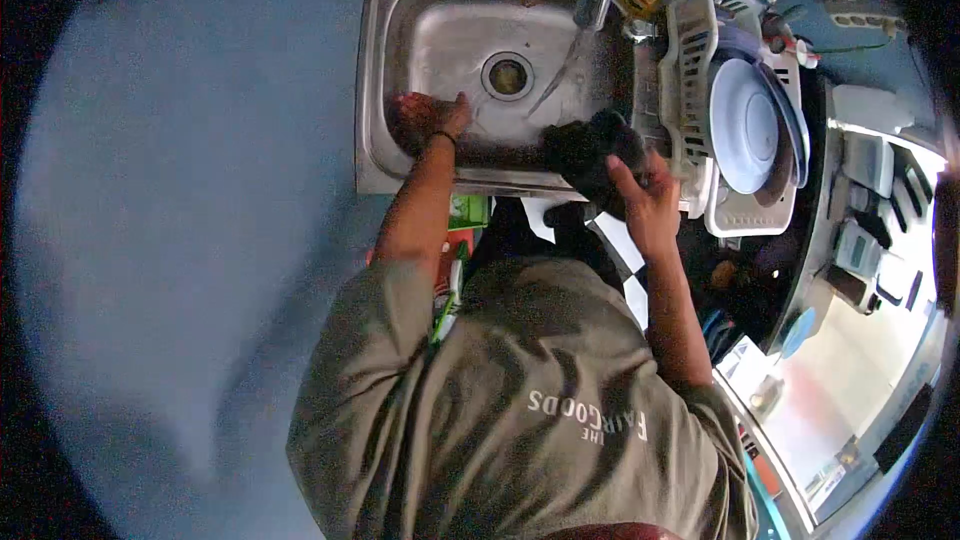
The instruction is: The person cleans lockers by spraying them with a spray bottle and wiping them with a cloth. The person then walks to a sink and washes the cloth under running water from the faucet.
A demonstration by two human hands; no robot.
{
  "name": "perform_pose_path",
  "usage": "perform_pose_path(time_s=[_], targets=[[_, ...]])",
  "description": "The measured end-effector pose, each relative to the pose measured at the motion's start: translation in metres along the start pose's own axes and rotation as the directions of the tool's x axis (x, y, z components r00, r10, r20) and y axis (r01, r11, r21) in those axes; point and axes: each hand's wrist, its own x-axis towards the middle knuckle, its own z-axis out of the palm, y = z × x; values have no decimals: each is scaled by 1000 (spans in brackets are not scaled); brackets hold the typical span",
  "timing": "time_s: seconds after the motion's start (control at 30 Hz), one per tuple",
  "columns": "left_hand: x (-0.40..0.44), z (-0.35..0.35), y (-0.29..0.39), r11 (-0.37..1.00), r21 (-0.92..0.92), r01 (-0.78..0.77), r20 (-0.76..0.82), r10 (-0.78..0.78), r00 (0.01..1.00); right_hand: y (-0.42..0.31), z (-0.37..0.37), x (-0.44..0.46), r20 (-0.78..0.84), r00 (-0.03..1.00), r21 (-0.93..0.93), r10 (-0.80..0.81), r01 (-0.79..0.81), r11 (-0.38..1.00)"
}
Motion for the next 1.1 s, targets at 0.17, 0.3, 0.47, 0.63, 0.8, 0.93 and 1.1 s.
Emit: perform_pose_path(time_s=[0.17,0.3,0.47,0.63,0.8,0.93,1.1], targets=[[-29,34,51,956,254,-144,-481,254,839,12,-4,-16,-36,995,-53,96,-98,994],[-38,55,63,769,197,-608,-129,636,761,18,-7,-22,-45,989,-23,144,-145,989],[-7,39,47,792,427,-437,-457,606,651,23,-5,-26,-104,991,-63,88,-95,994],[-3,36,28,786,385,-484,-329,607,723,5,2,-34,-36,985,77,166,-163,984],[-16,41,39,725,215,-654,-148,686,712,5,6,-31,-38,988,-76,149,-152,985],[-8,30,26,776,468,-423,-350,602,718,-6,10,-33,-10,980,45,200,-199,979],[-16,44,36,760,517,-394,-227,566,793,9,8,-29,16,988,-23,155,-155,988]])
